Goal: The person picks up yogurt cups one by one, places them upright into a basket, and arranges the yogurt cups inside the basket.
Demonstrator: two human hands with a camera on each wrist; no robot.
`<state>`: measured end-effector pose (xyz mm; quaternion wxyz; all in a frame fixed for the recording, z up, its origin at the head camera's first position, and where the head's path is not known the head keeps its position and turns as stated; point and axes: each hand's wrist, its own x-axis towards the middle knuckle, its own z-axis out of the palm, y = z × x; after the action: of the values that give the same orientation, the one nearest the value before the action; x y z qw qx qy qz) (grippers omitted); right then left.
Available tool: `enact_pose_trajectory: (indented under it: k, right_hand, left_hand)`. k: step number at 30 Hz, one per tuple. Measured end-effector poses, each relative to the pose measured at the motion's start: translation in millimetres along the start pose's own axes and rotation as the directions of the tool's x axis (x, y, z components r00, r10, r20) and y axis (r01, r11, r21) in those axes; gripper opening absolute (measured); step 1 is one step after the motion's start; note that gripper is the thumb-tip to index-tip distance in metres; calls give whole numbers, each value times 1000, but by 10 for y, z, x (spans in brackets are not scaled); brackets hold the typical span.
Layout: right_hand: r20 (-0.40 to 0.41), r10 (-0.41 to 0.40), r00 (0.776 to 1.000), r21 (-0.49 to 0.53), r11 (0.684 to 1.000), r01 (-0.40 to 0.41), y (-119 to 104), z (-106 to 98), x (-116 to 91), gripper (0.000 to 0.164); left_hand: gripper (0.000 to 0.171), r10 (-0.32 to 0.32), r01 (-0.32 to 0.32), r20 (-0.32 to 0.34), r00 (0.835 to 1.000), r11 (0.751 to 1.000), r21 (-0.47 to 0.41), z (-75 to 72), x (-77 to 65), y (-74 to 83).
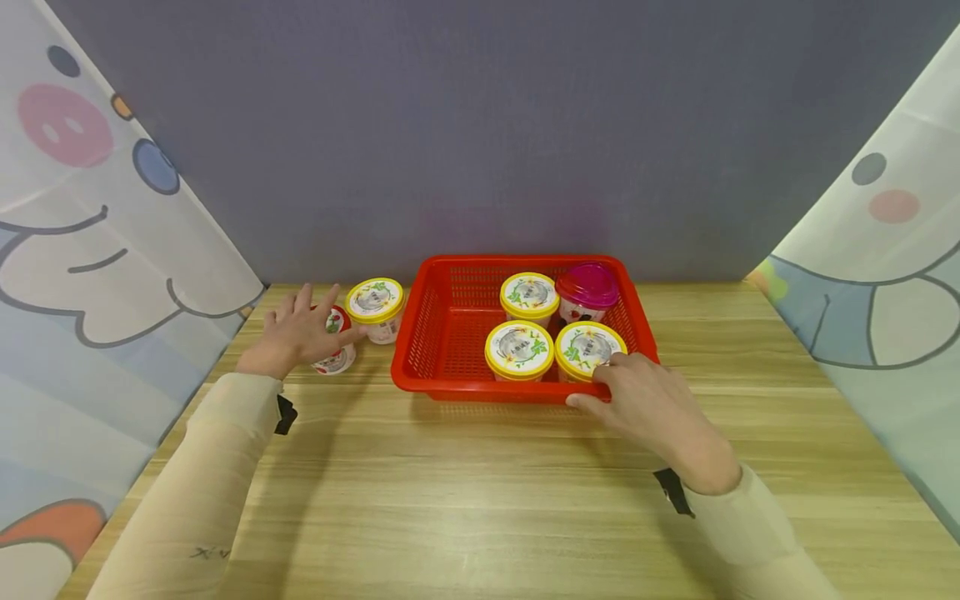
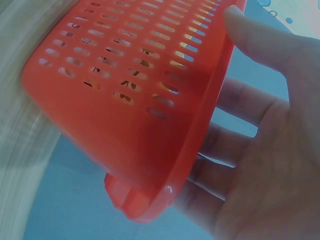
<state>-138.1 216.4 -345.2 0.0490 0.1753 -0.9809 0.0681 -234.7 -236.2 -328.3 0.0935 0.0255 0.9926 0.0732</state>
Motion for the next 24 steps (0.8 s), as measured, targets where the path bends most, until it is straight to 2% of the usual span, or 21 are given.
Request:
enact_pose_trajectory:
  k: [7,13,21,24]
  right_hand:
    - [-4,-1,1000,1,1000,1,6,4,-8,42]
    - [-6,-3,1000,-1,1000,3,14,1,-8,41]
    - [0,-11,1000,-4,1000,11,16,2,7,40]
    - [7,-7,1000,1,1000,7,11,-1,10,41]
  left_hand:
    - [103,-21,22,31,999,999,-42,48,47,-65]
    - [91,-21,23,47,999,999,-39,85,82,-82]
    - [80,-23,25,41,999,998,-59,115,155,-126]
    - [80,-17,18,28,999,999,-40,145,183,-153]
